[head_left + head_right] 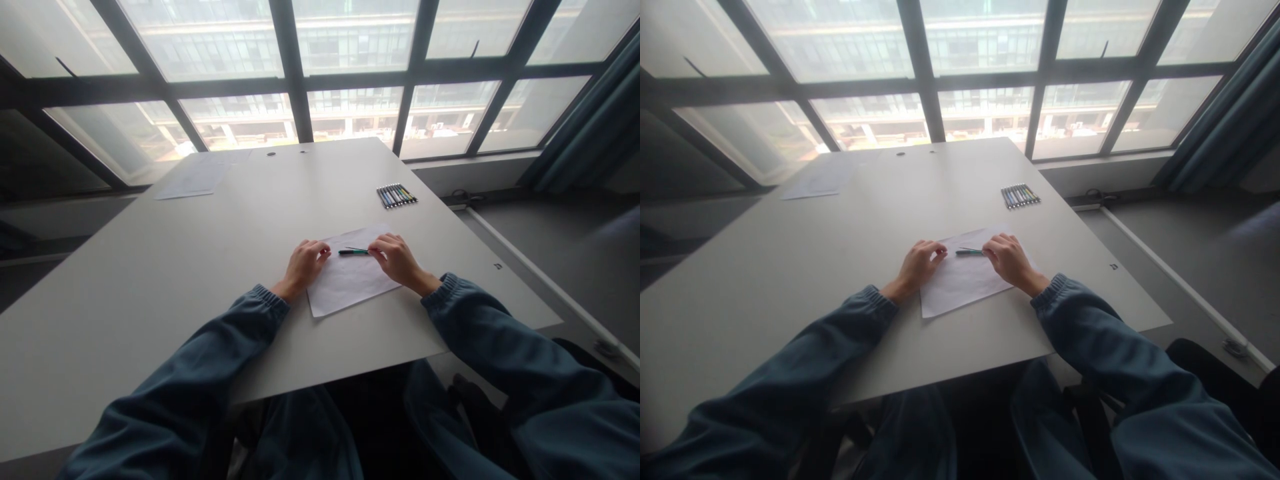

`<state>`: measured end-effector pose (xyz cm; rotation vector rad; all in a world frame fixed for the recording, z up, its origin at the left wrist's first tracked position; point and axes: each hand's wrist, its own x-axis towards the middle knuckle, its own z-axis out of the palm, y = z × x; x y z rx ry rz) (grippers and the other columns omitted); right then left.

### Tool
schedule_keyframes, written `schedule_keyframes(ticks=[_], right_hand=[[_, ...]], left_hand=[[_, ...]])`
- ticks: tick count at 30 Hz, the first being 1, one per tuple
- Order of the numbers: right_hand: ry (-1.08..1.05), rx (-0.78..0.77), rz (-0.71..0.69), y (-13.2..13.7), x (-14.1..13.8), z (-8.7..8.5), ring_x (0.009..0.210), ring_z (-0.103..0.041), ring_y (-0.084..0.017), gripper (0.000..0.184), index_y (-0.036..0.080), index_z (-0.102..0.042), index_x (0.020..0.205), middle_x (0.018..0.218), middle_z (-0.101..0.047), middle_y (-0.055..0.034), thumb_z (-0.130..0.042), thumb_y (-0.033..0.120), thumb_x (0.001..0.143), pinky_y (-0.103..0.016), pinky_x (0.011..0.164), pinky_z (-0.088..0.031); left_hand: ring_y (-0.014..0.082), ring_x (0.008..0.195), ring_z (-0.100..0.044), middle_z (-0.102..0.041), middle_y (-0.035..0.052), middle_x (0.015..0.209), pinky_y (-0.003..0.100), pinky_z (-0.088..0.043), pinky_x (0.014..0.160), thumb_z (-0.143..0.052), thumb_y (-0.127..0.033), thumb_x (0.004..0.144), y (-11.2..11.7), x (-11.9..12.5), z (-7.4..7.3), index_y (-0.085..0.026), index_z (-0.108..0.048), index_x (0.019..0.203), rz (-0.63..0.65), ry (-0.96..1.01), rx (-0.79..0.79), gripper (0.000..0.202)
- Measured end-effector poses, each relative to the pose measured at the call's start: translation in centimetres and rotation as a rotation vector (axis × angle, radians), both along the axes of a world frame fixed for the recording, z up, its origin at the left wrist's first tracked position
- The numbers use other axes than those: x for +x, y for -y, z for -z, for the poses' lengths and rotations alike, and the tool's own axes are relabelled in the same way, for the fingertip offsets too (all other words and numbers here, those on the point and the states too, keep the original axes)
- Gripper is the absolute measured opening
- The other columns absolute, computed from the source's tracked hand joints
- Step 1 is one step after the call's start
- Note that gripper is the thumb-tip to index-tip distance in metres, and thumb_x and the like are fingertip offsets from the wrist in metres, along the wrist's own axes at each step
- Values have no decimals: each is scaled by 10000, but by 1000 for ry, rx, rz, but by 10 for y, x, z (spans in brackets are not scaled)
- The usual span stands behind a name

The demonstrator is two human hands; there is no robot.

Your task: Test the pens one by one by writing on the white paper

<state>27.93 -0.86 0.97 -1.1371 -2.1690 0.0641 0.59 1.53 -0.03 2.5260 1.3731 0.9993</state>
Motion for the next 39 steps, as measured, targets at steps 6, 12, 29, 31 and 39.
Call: schedule_keyframes(ticks=[6, 12, 29, 31, 39], right_hand=[[-21, 30, -54, 0, 0, 1, 902, -593, -225, 149, 204, -674, 867, 886, -695, -58, -568, 184, 970, -355, 839, -379], [-26, 48, -85, 1, -2, 0, 904, -590, -224, 152, 208, -670, 872, 886, -693, -58, -562, 200, 979, -359, 840, -382], [1, 89, -157, 4, -5, -1, 870, -556, -214, 162, 203, -660, 861, 880, -674, -60, -555, 200, 984, -353, 827, -383], [6, 91, -170, 3, -6, 0, 864, -553, -212, 167, 203, -660, 855, 882, -671, -61, -554, 204, 985, -354, 825, -385], [5, 104, -188, 3, -7, 0, 859, -551, -210, 177, 202, -660, 854, 892, -668, -65, -549, 221, 990, -354, 814, -393]], left_hand=[[158, 755, -642, -739, 22, 875, 290, -490, 689, -687, -288, 901, 8, 12, -6, -224, -744, 950, 71, 316, -55, 99], [149, 743, -642, -736, 20, 847, 277, -466, 648, -705, -279, 887, 13, 16, -10, -227, -753, 927, 114, 356, -45, 81], [143, 733, -623, -722, 13, 823, 278, -496, 663, -746, -283, 854, 16, 17, -11, -227, -755, 911, 198, 320, -71, 81], [142, 714, -616, -727, 14, 824, 280, -498, 656, -747, -291, 854, 15, 17, -10, -229, -758, 914, 197, 313, -56, 87], [166, 783, -642, -758, 50, 877, 306, -545, 712, -691, -283, 906, 14, 17, -10, -239, -785, 1006, 296, 302, 36, 144]])
